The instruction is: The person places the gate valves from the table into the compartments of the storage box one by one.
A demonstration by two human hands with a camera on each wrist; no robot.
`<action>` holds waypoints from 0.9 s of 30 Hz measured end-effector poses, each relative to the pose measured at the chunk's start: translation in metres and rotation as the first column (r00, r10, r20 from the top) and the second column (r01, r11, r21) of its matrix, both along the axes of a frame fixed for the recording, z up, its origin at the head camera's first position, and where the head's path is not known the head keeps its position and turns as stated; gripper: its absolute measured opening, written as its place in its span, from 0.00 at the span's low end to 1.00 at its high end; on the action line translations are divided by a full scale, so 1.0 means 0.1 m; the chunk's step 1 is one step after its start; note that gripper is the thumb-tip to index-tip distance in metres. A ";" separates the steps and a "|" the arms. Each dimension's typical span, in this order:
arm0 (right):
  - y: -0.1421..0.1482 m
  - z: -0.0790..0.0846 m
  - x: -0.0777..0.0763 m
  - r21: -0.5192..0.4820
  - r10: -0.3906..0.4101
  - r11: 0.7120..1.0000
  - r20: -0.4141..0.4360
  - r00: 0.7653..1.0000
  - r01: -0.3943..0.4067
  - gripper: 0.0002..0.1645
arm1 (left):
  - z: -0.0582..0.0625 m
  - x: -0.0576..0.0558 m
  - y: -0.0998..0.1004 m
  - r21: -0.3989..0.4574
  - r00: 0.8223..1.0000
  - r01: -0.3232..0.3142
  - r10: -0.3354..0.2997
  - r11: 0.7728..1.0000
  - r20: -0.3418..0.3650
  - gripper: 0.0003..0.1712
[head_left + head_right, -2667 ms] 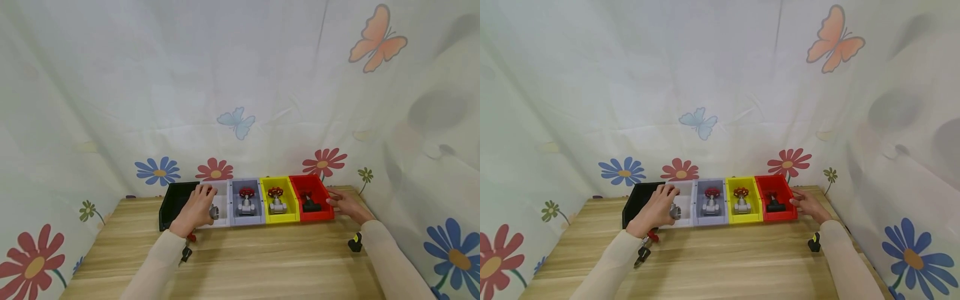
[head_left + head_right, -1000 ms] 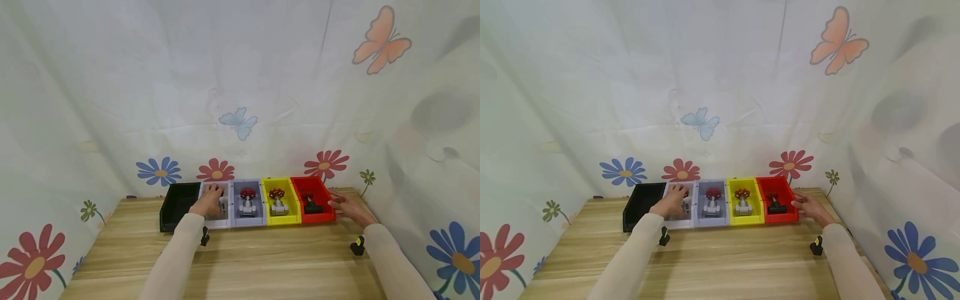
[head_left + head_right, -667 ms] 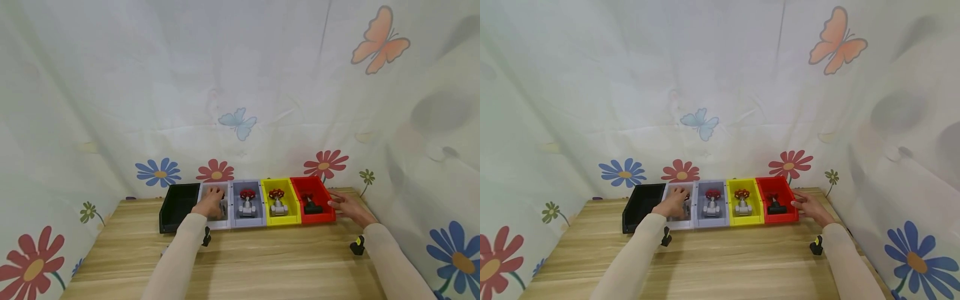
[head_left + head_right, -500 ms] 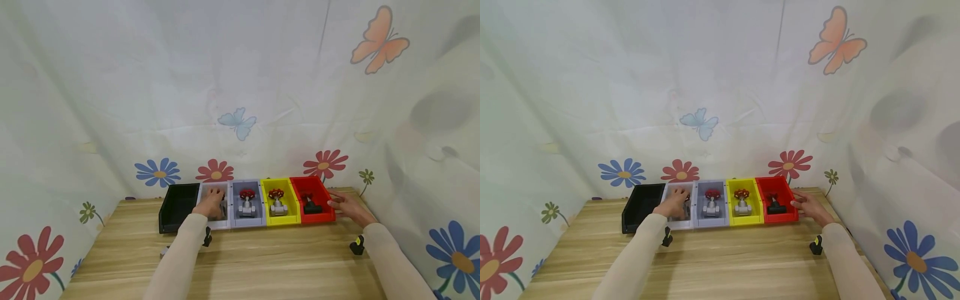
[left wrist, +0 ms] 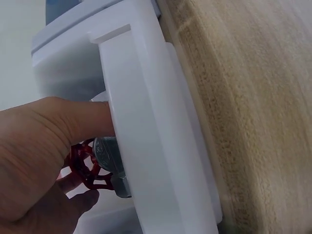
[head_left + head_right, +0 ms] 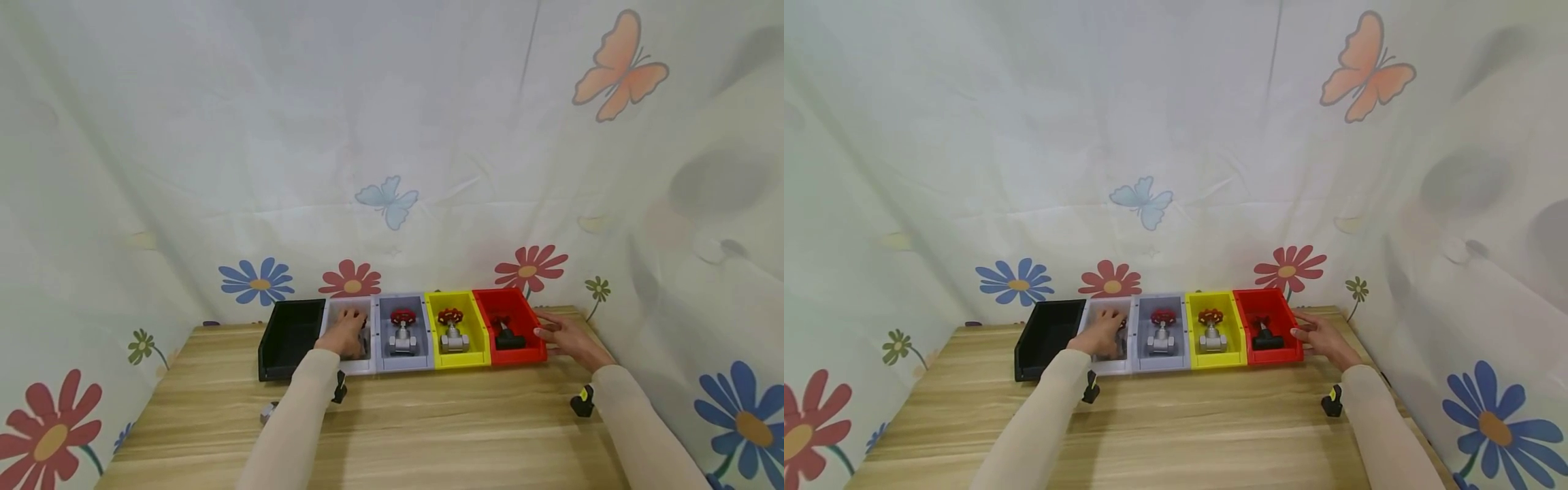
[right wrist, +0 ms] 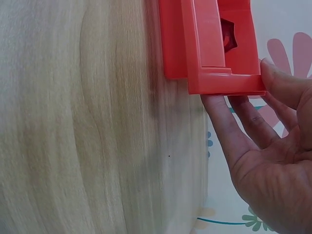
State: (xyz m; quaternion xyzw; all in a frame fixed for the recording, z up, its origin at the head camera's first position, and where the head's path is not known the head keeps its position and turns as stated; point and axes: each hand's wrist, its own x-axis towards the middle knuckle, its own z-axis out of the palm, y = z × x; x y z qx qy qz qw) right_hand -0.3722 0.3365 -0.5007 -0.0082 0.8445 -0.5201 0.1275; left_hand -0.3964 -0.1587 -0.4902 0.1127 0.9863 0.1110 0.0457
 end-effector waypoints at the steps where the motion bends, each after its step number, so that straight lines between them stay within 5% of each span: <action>1: 0.00 0.00 0.00 0.001 -0.005 1.000 0.002 1.000 0.005 0.42 | 0.00 0.00 0.00 -0.007 1.000 0.001 -0.001 1.000 -0.003 0.49; 27: 0.00 -0.01 -0.01 0.003 -0.020 1.000 0.018 1.000 0.020 0.41 | -0.06 0.01 -0.01 -0.045 0.997 0.050 -0.053 0.998 -0.061 0.43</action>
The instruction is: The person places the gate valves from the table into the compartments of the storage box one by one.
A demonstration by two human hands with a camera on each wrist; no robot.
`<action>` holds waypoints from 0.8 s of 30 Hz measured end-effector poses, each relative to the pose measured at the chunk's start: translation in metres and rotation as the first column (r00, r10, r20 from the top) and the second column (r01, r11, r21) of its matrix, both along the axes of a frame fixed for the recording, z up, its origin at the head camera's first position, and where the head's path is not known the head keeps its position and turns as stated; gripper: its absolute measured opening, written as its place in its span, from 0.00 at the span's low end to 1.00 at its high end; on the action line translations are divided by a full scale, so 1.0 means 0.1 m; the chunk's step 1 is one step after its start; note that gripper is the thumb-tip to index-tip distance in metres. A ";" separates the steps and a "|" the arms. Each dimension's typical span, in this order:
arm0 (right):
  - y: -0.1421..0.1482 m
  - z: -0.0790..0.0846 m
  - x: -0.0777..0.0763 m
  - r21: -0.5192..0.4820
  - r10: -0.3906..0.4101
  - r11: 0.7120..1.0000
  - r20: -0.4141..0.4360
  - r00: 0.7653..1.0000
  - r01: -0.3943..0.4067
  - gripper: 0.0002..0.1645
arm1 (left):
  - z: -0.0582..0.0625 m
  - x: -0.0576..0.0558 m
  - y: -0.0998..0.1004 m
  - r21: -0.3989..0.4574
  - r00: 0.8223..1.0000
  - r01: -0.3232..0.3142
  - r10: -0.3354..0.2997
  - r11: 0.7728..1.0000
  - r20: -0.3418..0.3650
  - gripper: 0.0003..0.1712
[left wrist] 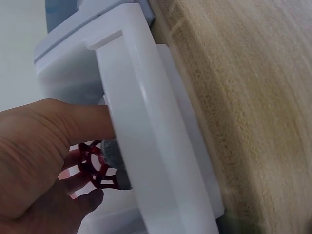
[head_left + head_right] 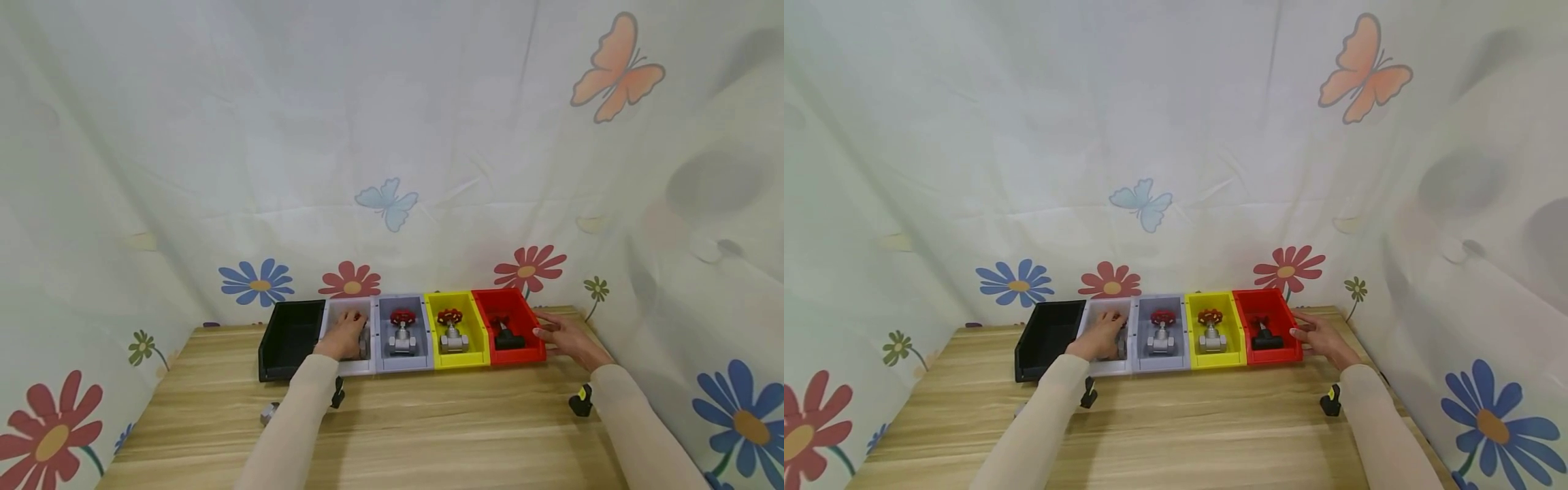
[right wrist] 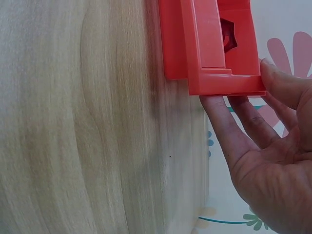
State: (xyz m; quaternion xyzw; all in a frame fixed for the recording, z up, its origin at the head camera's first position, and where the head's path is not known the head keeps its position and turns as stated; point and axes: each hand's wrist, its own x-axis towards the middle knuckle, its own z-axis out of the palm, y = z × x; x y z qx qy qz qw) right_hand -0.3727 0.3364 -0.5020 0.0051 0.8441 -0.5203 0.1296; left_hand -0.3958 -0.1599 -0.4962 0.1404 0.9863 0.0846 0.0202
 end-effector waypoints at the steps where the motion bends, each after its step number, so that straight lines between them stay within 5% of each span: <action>1: 0.00 0.00 0.00 -0.003 0.006 1.000 -0.002 1.000 -0.006 0.41 | 0.01 0.01 0.00 -0.002 1.000 0.002 -0.002 1.000 -0.001 0.43; 11: -0.01 -0.01 -0.01 -0.009 0.003 1.000 -0.009 1.000 -0.003 0.41 | 0.14 0.12 -0.04 -0.011 0.997 0.058 -0.059 0.998 -0.047 0.41; 24: 0.00 -0.01 0.01 0.007 0.009 1.000 -0.008 1.000 -0.009 0.41 | 0.45 0.43 -0.13 -0.037 0.983 0.106 -0.110 0.994 -0.146 0.47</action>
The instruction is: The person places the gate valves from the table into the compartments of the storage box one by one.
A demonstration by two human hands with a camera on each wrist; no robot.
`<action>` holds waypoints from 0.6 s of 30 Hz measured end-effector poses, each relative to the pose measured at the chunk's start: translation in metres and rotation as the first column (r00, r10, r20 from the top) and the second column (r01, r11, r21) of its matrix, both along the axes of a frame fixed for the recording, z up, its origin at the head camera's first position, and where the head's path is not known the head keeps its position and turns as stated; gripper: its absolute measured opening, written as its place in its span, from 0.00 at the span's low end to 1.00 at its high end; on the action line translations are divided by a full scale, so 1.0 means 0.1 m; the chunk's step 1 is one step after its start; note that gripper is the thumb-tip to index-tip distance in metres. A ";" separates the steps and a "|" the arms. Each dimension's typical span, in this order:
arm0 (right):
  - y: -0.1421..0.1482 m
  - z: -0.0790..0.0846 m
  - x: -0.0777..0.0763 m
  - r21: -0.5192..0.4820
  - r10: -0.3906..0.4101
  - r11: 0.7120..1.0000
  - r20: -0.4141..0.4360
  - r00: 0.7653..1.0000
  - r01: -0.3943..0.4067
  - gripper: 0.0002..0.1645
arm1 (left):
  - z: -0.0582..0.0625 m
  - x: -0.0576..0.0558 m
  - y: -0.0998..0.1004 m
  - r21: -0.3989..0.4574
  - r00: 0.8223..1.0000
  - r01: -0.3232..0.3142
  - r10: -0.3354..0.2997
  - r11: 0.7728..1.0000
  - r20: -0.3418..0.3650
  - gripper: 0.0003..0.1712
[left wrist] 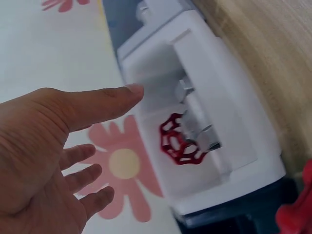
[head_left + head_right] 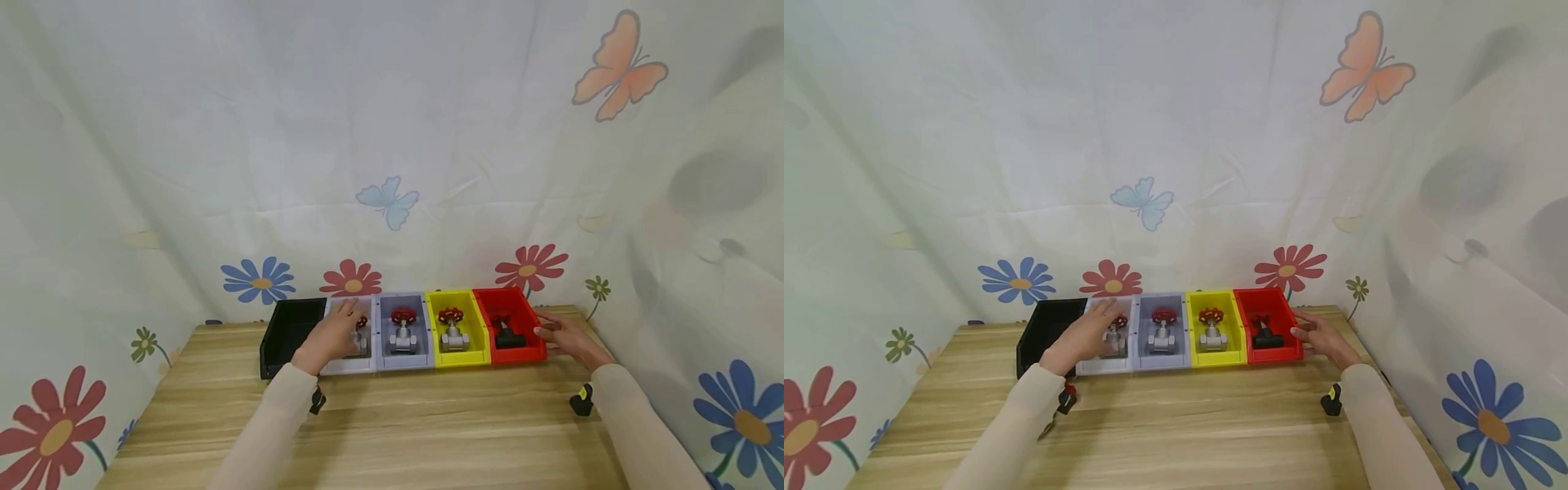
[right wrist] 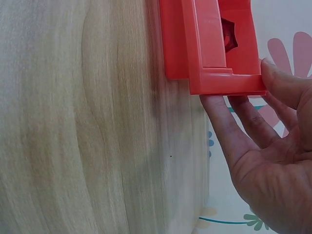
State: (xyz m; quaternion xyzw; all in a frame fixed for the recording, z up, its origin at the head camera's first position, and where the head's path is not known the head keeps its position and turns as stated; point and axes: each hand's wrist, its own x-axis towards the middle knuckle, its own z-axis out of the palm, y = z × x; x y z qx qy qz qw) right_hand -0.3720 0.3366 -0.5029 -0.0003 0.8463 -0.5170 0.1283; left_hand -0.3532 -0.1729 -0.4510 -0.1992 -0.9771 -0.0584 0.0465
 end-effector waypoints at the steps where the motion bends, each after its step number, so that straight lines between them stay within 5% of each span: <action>1: 0.00 0.00 0.00 0.000 0.004 1.000 -0.001 1.000 -0.004 0.42 | 0.03 0.03 -0.01 0.000 1.000 0.003 -0.003 1.000 -0.007 0.48; 9: -0.01 0.02 0.02 -0.003 0.003 1.000 0.008 1.000 -0.003 0.41 | 0.19 0.26 -0.05 -0.015 0.997 0.036 -0.037 0.999 -0.067 0.49; 18: 0.00 0.00 0.01 -0.016 0.020 1.000 -0.003 1.000 -0.020 0.41 | 0.25 0.51 -0.11 -0.077 0.972 0.122 -0.134 0.990 -0.191 0.47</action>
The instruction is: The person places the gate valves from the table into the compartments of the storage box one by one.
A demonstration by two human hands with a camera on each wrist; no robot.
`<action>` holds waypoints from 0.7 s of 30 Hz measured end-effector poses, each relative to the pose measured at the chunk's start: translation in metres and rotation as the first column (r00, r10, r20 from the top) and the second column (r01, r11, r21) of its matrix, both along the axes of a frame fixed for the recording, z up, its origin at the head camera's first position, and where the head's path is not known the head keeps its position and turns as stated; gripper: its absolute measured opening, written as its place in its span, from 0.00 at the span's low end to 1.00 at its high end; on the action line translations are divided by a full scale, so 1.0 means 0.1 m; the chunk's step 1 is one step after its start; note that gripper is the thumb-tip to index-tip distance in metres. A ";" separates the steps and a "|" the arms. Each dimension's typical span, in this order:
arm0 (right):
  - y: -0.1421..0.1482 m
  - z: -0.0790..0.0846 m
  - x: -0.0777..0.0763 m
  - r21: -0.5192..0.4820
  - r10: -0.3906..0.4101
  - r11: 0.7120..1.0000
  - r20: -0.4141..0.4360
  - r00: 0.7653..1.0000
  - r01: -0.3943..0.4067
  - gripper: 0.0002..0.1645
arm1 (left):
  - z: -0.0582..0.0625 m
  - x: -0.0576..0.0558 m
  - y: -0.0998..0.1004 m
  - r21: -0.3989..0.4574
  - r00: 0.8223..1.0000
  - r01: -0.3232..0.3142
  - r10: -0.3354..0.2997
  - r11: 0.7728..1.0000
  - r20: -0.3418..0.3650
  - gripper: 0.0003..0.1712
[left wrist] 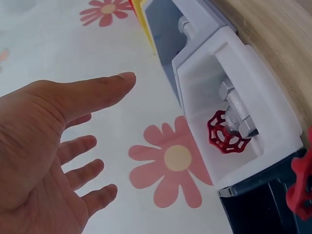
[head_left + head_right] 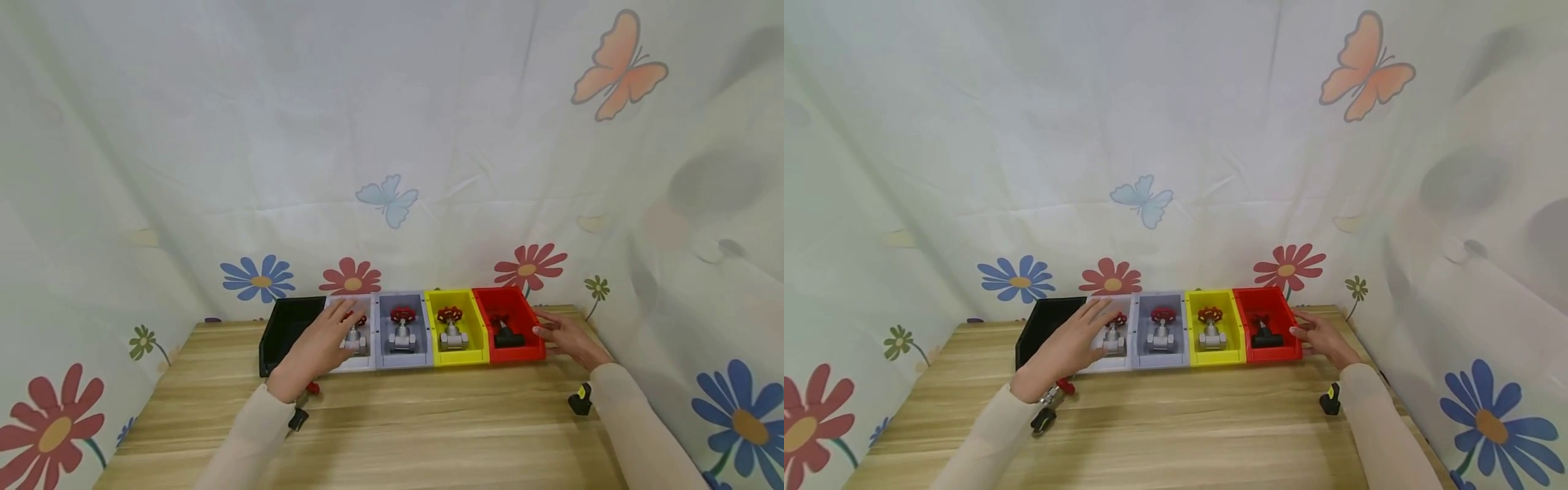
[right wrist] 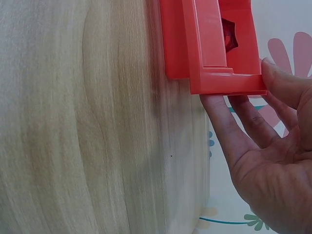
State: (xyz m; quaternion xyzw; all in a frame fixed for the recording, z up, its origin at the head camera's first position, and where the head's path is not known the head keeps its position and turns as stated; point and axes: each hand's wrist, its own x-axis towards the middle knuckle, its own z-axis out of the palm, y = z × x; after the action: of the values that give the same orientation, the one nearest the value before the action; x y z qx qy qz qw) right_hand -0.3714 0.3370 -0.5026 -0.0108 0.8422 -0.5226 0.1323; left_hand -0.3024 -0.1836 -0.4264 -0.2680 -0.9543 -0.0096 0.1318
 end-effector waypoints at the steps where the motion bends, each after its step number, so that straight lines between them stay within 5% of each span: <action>1: 0.00 0.00 0.00 -0.001 -0.002 1.000 -0.001 1.000 0.002 0.41 | 0.00 0.04 -0.01 -0.001 1.000 0.009 -0.009 1.000 -0.012 0.48; 8: 0.00 -0.02 0.00 0.000 -0.006 1.000 -0.008 1.000 0.006 0.40 | -0.07 0.27 -0.15 -0.018 0.996 0.057 -0.058 0.998 -0.068 0.50; 21: 0.00 -0.02 -0.02 0.011 0.001 1.000 -0.006 1.000 -0.001 0.41 | -0.23 0.47 -0.42 -0.008 0.999 0.035 -0.035 0.999 0.017 0.50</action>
State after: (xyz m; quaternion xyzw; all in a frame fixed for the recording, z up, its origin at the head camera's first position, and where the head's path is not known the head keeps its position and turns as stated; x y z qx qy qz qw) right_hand -0.3734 0.3374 -0.5050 -0.0121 0.8455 -0.5178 0.1300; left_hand -0.2557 -0.2257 -0.4494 -0.2849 -0.9506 -0.0103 0.1225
